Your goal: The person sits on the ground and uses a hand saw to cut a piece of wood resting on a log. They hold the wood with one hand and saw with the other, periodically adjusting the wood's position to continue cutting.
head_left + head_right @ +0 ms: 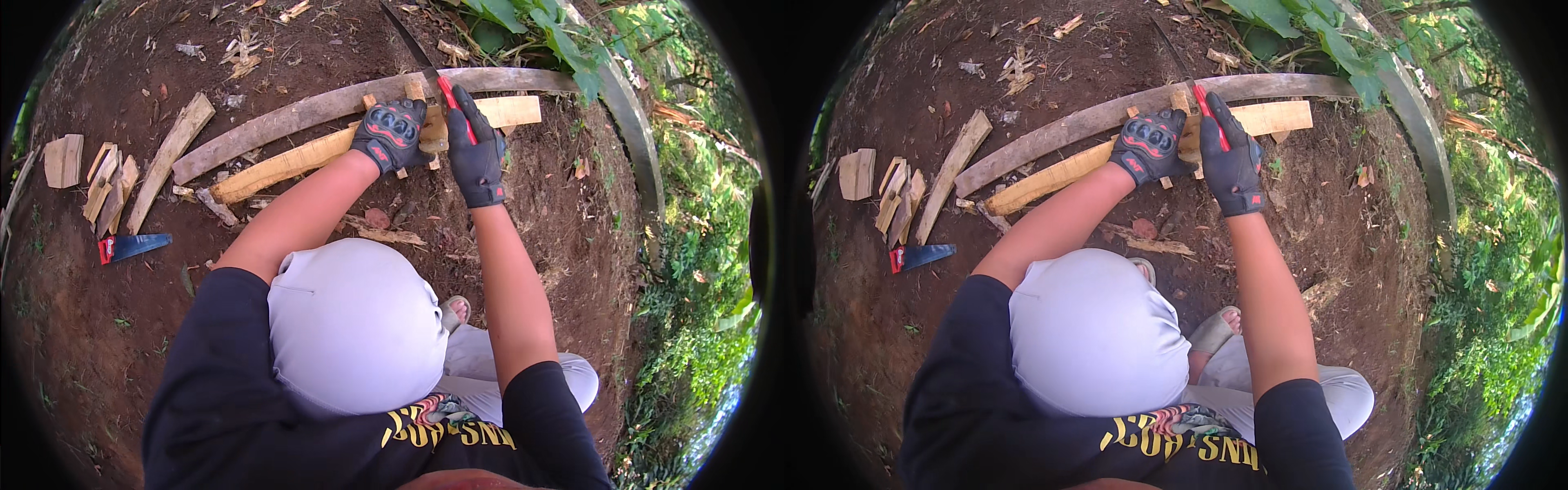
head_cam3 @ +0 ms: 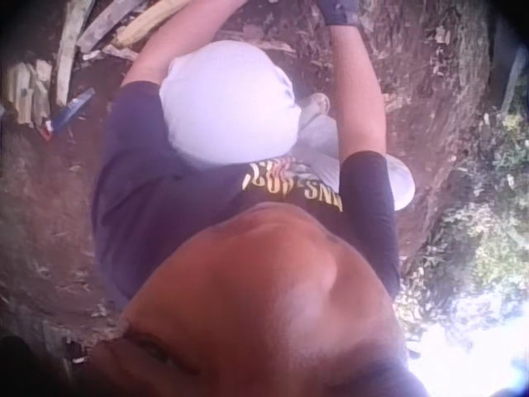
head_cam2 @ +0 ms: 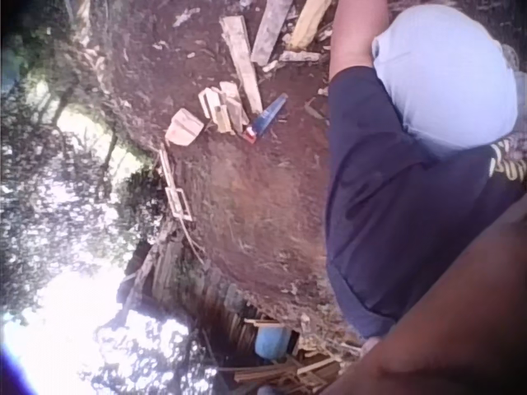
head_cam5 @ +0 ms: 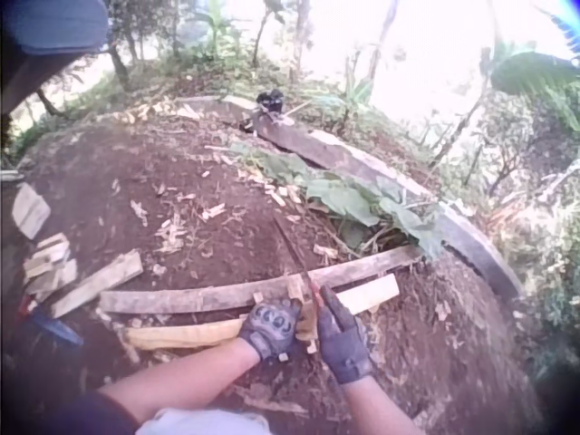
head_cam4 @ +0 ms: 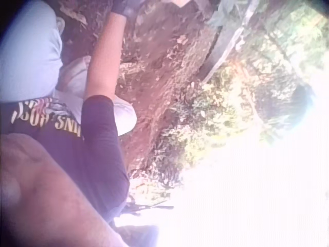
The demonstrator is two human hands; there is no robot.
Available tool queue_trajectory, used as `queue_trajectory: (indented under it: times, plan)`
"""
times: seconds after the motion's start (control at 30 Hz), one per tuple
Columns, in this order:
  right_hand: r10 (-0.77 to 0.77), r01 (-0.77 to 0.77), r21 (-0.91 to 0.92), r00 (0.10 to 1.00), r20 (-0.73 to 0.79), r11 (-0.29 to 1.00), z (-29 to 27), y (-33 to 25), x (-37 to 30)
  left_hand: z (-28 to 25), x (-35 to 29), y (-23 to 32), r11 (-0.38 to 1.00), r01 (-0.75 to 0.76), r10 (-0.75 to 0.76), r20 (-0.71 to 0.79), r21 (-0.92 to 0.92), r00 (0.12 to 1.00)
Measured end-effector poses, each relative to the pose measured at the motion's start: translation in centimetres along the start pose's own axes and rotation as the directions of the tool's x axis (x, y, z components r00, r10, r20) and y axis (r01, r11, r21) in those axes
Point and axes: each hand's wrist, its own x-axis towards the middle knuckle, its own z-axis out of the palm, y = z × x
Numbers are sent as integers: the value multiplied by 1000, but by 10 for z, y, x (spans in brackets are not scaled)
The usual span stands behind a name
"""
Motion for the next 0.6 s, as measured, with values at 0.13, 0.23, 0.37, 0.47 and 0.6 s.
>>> queue_trajectory:
  times: [0.13, 0.23, 0.37, 0.47, 0.6]
  plan:
    - [103, -103, -8, 994, 41, 995, -54, 6, -89, 4, -4, -3, 999, 32, -32, 37, 10, 999]
    - [117, -95, -205, 988, 102, 974, -120, -26, -176, 9, -5, -10, 1000, 2, -2, -8, 1, 1000]
    - [191, -163, -202, 973, 127, 966, -131, -45, -169, 4, -5, -4, 1000, 19, -19, -1, 3, 1000]
    - [224, -219, -67, 972, 74, 973, -65, -11, -94, -3, -5, -2, 999, 9, -9, 5, -32, 1000]
    - [92, -92, 77, 996, -1, 993, 6, 5, -9, 1, 4, 4, 1000, -25, 24, 54, 14, 998]
